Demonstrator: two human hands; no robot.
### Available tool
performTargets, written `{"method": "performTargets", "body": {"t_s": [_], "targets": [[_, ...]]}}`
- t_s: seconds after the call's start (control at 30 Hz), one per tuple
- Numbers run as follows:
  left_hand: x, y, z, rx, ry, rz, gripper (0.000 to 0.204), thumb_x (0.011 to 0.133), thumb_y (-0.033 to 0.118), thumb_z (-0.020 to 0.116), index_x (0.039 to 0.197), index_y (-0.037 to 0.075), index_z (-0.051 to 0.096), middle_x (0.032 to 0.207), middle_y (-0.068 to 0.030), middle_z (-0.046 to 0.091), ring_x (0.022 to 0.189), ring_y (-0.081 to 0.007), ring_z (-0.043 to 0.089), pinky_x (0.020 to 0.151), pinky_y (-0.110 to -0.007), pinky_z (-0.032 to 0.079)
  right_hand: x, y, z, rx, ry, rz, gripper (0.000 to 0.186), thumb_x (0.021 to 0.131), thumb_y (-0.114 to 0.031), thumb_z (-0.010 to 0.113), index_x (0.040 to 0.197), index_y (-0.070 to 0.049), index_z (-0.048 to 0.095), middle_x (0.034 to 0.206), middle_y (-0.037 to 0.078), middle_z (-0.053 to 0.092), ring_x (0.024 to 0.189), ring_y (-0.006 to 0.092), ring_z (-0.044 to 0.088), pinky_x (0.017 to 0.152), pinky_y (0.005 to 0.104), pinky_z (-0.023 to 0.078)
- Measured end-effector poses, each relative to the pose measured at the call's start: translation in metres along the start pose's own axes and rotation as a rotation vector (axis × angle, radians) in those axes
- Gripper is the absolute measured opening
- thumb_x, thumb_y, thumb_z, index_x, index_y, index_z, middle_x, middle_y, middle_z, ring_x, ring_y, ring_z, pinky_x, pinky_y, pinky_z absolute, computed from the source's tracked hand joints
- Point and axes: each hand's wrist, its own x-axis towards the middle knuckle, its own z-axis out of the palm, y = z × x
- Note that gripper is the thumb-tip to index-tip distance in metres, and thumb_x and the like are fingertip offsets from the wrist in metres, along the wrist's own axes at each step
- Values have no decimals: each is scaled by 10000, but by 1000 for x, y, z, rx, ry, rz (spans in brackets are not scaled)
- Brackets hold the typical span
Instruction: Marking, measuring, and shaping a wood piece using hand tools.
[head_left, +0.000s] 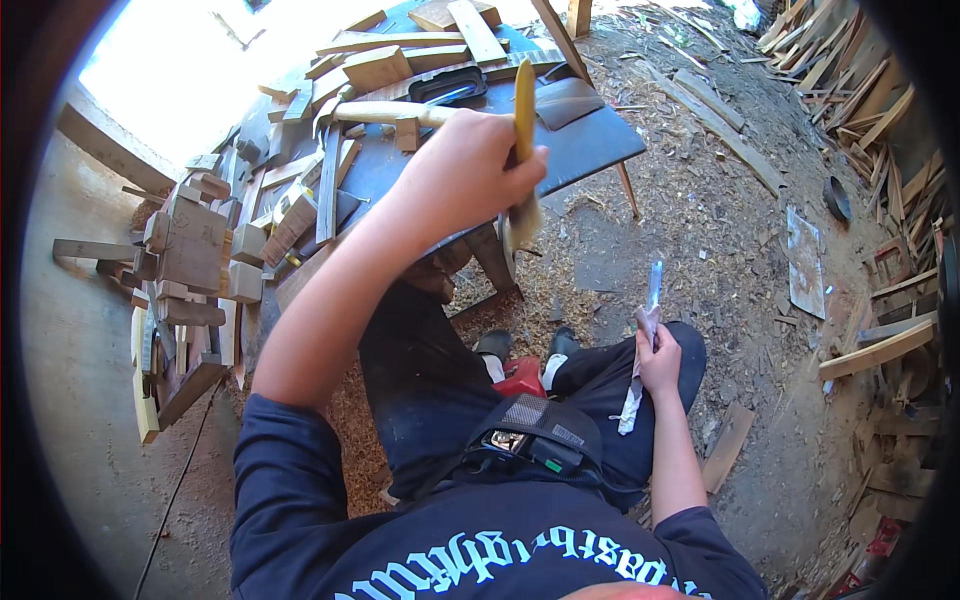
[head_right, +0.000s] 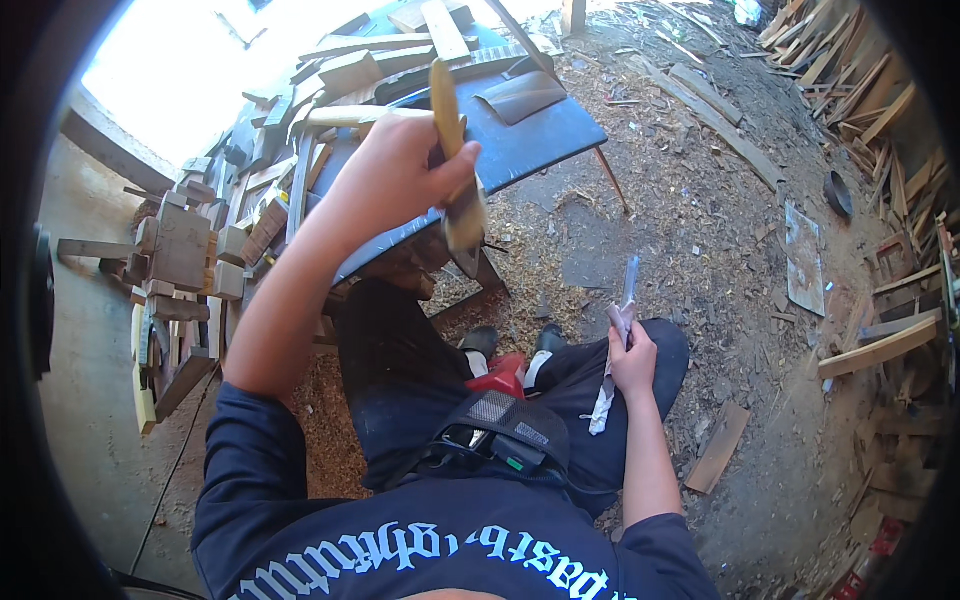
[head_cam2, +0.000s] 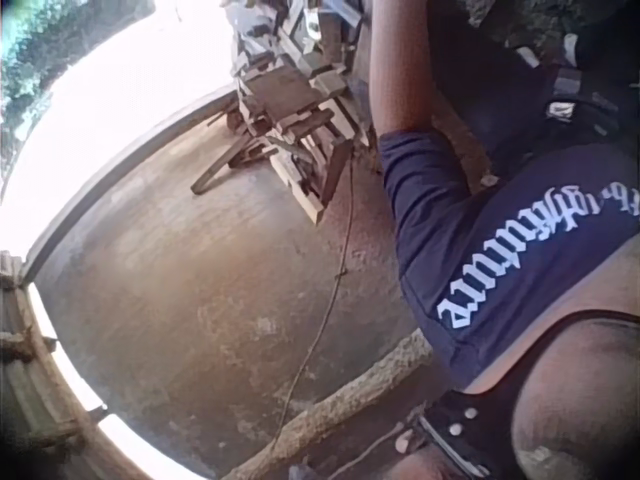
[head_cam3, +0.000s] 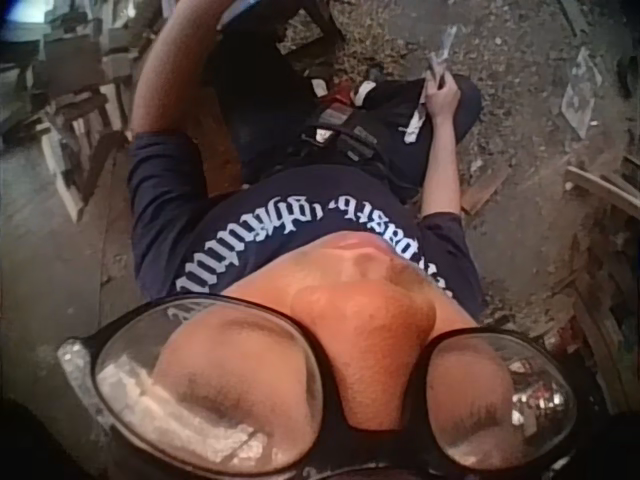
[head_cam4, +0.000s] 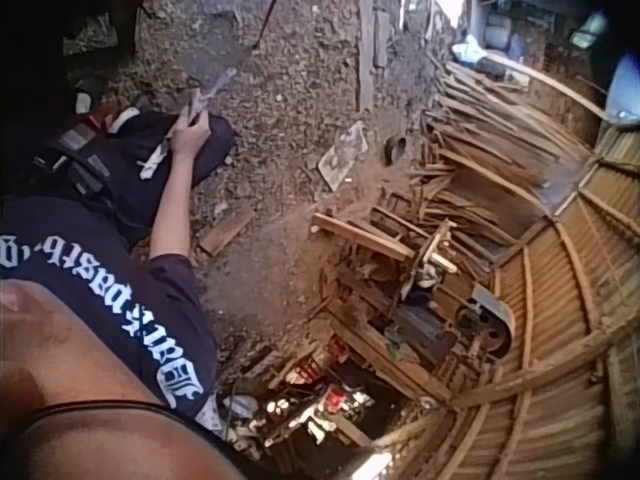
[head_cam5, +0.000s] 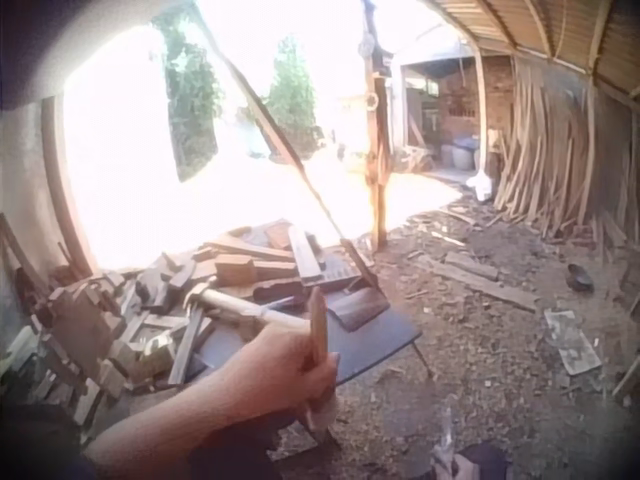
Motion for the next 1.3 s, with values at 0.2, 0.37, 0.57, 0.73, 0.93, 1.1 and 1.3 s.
{"method": "performTargets", "body": {"t_s": [0.2, 0.37, 0.57, 0.73, 0.93, 1.1, 1.3], "targets": [[4, -24, -19, -31, 251, -126, 341, 946, 273, 601, 853, -47, 677, 668, -144, 646, 597, -197, 613, 589, -354, 477, -1, -1, 4, 71, 32, -28, 218, 923, -202, 688, 927, 14, 663, 670, 74, 617, 600, 123, 552, 568, 331, 429], [0, -40, -17, -60, -15, -290, 292, 947, 196, 533, 962, -32, 714, 708, -76, 628, 647, -179, 603, 664, -362, 492, 1, 6, 1, -11, -46, 27, 220, 949, -196, 676, 999, 18, 683, 705, 15, 614, 644, 74, 522, 594, 279, 427], [18, -61, 10, -53, -363, -252, 357, 886, 371, 739, 1039, 49, 749, 827, -49, 692, 744, -173, 633, 709, -331, 498, 3, -8, 8, 32, -25, -11, 221, 933, -189, 683, 916, 29, 649, 652, 59, 595, 593, 89, 509, 549, 306, 400], [36, -50, 5, -46, -565, -386, 449, 766, 490, 835, 913, 77, 738, 832, -45, 672, 781, -184, 646, 692, -347, 491, 2, -11, 4, 0, -40, 22, 225, 938, -193, 682, 927, 30, 654, 652, 48, 593, 587, 82, 508, 542, 296, 396], [48, -39, -1, 115, -563, -371, 495, 679, 500, 879, 884, 75, 729, 797, -43, 677, 742, -179, 646, 668, -328, 488, 3, -9, 4, 24, -13, -12, 219, 940, -193, 684, 926, 24, 655, 650, 37, 583, 589, 81, 509, 539, 297, 392], [47, -41, 4, 89, -575, -385, 511, 659, 509, 890, 887, 79, 736, 788, -42, 681, 753, -178, 651, 672, -328, 494, 4, -7, 4, 9, -13, -29, 225, 948, -210, 681, 941, 15, 676, 658, 30, 587, 586, 85, 505, 543, 297, 393], [44, -69, 7, -58, -560, -397, 376, 763, 421, 834, 917, 87, 756, 831, -19, 712, 742, -128, 637, 639, -287, 498, -1, -19, 1, 364, -108, 83, 257, 1016, -230, 590, 1041, 17, 655, 681, 31, 604, 594, 79, 554, 549, 267, 426]]}}
